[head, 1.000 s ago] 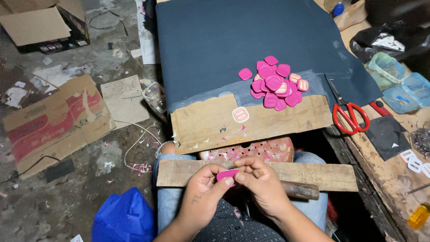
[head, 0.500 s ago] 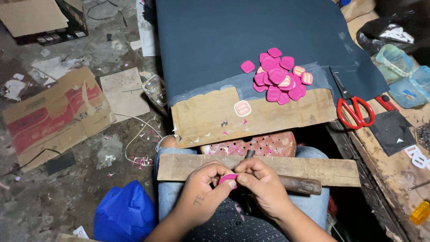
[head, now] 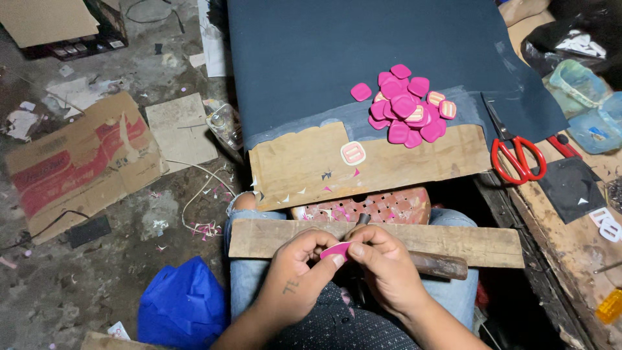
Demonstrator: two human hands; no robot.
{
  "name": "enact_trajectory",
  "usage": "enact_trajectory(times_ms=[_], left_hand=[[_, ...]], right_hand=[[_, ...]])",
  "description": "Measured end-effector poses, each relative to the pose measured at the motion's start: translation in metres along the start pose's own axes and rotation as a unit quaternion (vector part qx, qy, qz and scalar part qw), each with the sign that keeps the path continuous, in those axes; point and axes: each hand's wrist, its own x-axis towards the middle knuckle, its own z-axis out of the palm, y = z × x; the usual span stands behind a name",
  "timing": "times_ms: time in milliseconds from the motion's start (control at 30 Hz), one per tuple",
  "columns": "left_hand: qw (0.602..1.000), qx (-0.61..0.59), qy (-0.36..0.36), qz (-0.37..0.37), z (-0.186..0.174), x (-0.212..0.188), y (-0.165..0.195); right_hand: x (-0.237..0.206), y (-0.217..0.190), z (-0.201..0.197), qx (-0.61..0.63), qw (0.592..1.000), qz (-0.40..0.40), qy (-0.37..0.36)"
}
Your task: The person repeatedly shapes small pink foam pieces using a curved metal tool on a wooden plank across their lap. They trim the edges with a utility knife and place the finished pieces into a pile on the work surface.
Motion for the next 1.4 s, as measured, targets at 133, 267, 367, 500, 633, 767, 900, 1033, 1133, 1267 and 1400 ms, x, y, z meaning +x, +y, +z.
enact_trajectory(times_ms=[133, 267, 367, 500, 633, 767, 900, 1033, 1133, 1267, 1400], left_hand=[[0.992, 0.098, -0.037, 0.063, -0.007, -0.001, 0.006], [0.998, 0.057, -0.031, -0.007, -0.005, 0.003, 0.009], [0.985, 0.152, -0.039, 0.072, -0.01, 0.001, 0.013], [0.944, 0.255, -0.04, 0.207, -0.011, 0.0, 0.015], [1.0, 0.008, 0.019, 0.005, 0.003, 0.004, 0.006], [0.999, -0.024, 0.019, -0.02, 0.002, 0.001, 0.004], [0.993, 0.093, -0.026, 0.074, -0.005, 0.0, 0.013], [0.991, 0.101, -0.057, 0.06, -0.008, 0.003, 0.022], [0.992, 0.115, -0.051, 0.031, -0.009, 0.005, 0.026], [0.976, 0.192, -0.063, 0.077, -0.012, 0.004, 0.026], [0.977, 0.176, -0.029, 0.118, -0.008, 0.003, 0.018]], right_hand=[[-0.001, 0.003, -0.002, 0.147, 0.987, 0.031, -0.059], [-0.001, 0.007, -0.003, 0.034, 0.999, 0.02, -0.029], [-0.002, 0.006, -0.002, -0.026, 0.999, -0.006, -0.022], [-0.003, 0.005, 0.001, 0.095, 0.994, 0.025, -0.045], [-0.002, 0.003, 0.005, 0.128, 0.992, 0.007, 0.004], [-0.002, -0.002, 0.006, -0.047, 0.998, -0.027, 0.04], [-0.002, -0.006, 0.005, 0.022, 1.0, 0.004, -0.017], [-0.004, -0.005, 0.004, 0.136, 0.986, 0.068, -0.067], [-0.004, -0.002, 0.003, 0.06, 0.997, 0.046, -0.031], [-0.003, 0.001, -0.001, 0.029, 0.998, 0.014, -0.055], [-0.002, 0.002, 0.0, 0.12, 0.992, 0.034, -0.022]])
